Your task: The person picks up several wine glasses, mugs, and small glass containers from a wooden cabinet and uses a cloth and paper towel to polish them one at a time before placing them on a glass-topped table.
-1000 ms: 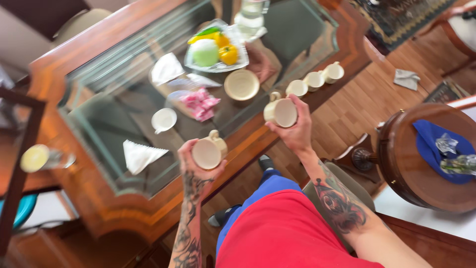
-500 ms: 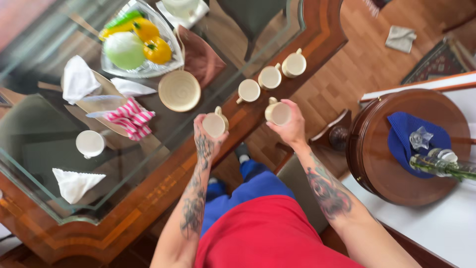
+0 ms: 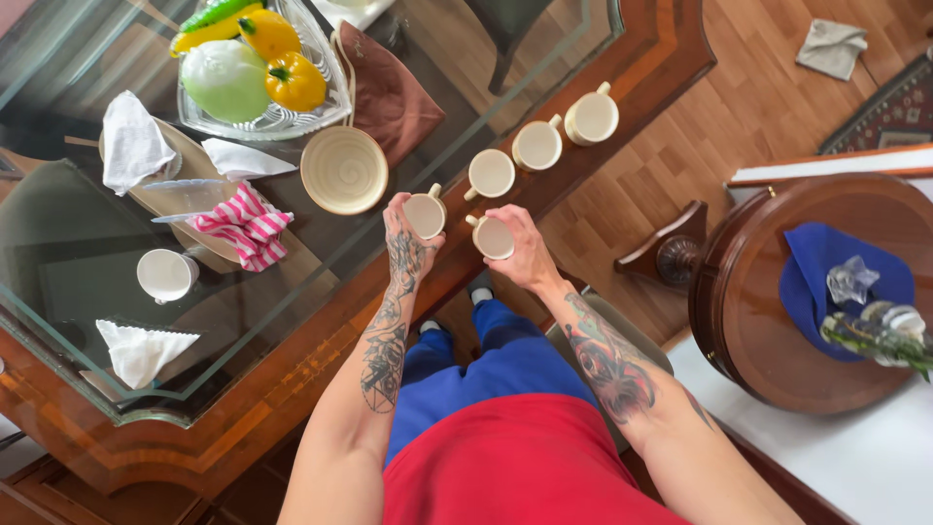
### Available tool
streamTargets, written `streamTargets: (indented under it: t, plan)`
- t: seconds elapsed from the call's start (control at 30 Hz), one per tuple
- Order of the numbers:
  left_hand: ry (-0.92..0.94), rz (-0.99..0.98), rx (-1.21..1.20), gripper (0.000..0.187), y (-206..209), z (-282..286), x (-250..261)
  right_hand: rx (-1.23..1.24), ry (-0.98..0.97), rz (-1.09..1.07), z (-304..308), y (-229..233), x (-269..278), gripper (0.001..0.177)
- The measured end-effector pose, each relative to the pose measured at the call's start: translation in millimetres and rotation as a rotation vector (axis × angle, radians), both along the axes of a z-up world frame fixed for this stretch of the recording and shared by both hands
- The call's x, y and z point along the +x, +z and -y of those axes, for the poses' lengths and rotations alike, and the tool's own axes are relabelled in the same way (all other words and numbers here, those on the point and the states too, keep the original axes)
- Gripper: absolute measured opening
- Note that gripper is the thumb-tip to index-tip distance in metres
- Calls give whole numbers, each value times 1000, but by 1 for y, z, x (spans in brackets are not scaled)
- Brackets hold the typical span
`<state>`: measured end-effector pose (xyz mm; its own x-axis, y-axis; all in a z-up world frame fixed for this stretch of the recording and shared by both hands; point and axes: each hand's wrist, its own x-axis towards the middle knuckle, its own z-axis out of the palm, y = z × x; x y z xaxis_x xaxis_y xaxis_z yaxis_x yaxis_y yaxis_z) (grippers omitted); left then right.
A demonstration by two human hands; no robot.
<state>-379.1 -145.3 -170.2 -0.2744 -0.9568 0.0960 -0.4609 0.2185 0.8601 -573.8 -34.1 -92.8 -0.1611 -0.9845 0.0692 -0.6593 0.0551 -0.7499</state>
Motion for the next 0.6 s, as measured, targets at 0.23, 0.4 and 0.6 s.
streamTargets:
  t: [0.23, 0.4, 0.6]
  plan:
    - [-8, -13, 58, 90, 0, 11, -8, 49, 3, 20, 9, -1, 8, 78]
    - [-20, 1, 82, 91, 4, 21, -9, 47, -2, 23, 15, -3, 11, 78]
    - [-41, 12, 43, 91, 1, 25, -14, 58, -13, 37, 19, -4, 13, 78]
